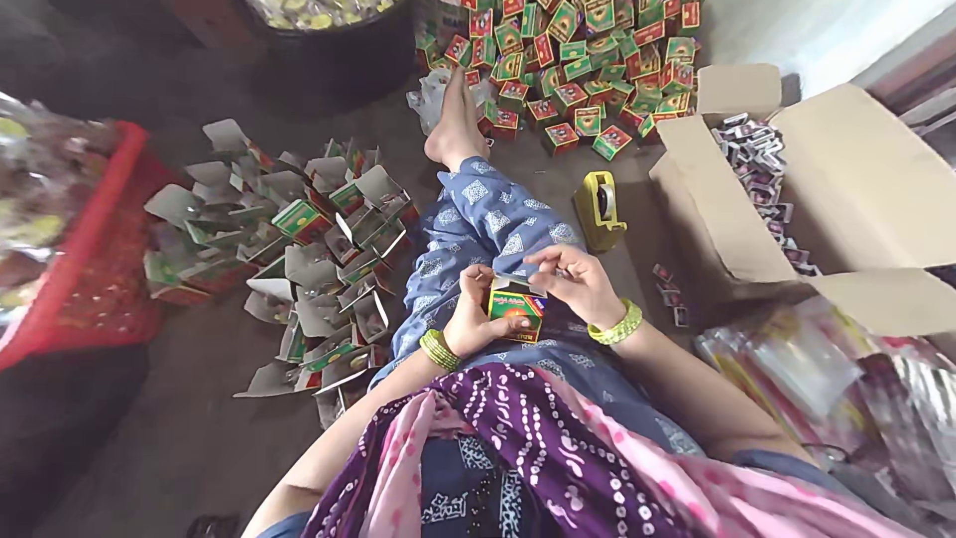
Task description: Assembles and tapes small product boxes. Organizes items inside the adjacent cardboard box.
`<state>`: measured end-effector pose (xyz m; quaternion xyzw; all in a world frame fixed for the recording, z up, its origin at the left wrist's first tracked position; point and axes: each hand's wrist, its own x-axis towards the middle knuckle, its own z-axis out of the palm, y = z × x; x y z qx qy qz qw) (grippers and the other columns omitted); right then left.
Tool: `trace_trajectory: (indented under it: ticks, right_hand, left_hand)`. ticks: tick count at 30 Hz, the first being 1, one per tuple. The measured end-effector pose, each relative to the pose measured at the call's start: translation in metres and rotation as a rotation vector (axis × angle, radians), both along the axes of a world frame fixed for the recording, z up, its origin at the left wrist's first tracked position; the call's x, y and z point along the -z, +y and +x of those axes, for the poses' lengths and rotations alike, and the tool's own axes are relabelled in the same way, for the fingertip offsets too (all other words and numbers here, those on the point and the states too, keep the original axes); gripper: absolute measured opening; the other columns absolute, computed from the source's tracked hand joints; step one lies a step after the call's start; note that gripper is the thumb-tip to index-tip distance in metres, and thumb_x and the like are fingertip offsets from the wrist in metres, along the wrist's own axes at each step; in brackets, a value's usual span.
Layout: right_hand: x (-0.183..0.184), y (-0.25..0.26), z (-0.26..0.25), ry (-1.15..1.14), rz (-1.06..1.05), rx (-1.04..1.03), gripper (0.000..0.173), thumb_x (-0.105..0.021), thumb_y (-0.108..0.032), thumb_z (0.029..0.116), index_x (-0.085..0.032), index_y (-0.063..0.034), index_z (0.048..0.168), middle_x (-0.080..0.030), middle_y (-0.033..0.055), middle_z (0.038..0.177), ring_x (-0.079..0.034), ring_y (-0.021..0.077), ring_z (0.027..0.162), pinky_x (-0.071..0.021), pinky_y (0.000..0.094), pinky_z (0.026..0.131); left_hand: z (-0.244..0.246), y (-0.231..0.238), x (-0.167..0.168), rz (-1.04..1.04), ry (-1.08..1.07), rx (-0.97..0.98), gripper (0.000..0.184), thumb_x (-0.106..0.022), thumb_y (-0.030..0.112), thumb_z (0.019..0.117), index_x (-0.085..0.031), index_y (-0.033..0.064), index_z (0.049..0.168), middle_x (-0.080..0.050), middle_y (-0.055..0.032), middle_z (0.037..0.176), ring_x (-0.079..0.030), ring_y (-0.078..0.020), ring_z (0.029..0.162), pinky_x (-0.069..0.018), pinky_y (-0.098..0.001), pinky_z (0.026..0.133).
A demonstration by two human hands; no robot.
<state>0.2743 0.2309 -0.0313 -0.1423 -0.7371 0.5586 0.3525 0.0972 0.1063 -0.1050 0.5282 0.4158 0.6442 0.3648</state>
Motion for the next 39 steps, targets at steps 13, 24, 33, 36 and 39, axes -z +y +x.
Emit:
trace_trajectory:
  ticks: [13, 24, 33, 36, 39]
  right_hand:
    - [-0.012, 0.003, 0.005, -0.195, 0.4, -0.13, 0.014, -0.073, -0.014, 0.095, -0.08, -0.0049, 0.103, -0.078, 0.0049, 0.104, -0.072, 0.0085, 0.1, -0.0608, 0.028, 0.091]
    - [-0.008, -0.012, 0.009, -0.33, 0.716, -0.145, 0.032, -0.051, -0.012, 0.1013, -0.075, -0.0095, 0.122, -0.072, 0.0094, 0.115, -0.065, 0.0194, 0.113, -0.0519, 0.0353, 0.102]
    - [0.015, 0.009, 0.034, -0.303, 0.179, 0.015, 0.055, -0.063, -0.016, 0.0999, -0.048, -0.0016, 0.15, -0.059, 0.0117, 0.146, -0.058, 0.0211, 0.133, -0.052, 0.0423, 0.11]
    - [0.026, 0.059, 0.054, -0.39, 0.015, 0.421, 0.039, -0.066, -0.015, 0.0971, -0.062, -0.0057, 0.134, -0.066, 0.0095, 0.134, -0.067, 0.0185, 0.117, -0.0574, 0.039, 0.098]
    - [0.048, 0.12, 0.08, -0.492, -0.061, 0.78, 0.034, -0.065, -0.013, 0.0974, -0.063, -0.0011, 0.129, -0.069, 0.0153, 0.121, -0.068, 0.0242, 0.11, -0.0556, 0.0446, 0.096]
  left_hand:
    - [-0.002, 0.0, 0.003, 0.023, 0.119, 0.038, 0.101, -0.094, 0.023, 0.0725, -0.026, -0.0003, 0.144, -0.066, -0.0151, 0.122, -0.069, -0.0219, 0.111, -0.0595, -0.0427, 0.098]
    - [-0.002, -0.001, 0.006, -0.033, 0.077, 0.006, 0.091, -0.091, 0.023, 0.0769, -0.031, -0.0028, 0.14, -0.066, -0.0141, 0.12, -0.07, -0.018, 0.105, -0.0608, -0.0391, 0.094]
    - [-0.003, -0.003, -0.002, -0.165, -0.042, 0.009, 0.057, -0.076, 0.018, 0.0925, -0.042, 0.0016, 0.135, -0.07, -0.0122, 0.115, -0.073, -0.0215, 0.098, -0.0634, -0.0412, 0.087]
    - [-0.006, -0.003, -0.004, -0.206, -0.168, -0.012, 0.046, -0.066, 0.013, 0.0958, -0.041, 0.003, 0.133, -0.069, -0.0103, 0.113, -0.072, -0.0212, 0.096, -0.0634, -0.0407, 0.084]
    - [-0.006, -0.002, -0.005, -0.193, -0.158, -0.061, 0.03, -0.05, 0.014, 0.1, -0.046, 0.0025, 0.128, -0.067, -0.0056, 0.11, -0.071, -0.0156, 0.094, -0.0623, -0.0362, 0.082]
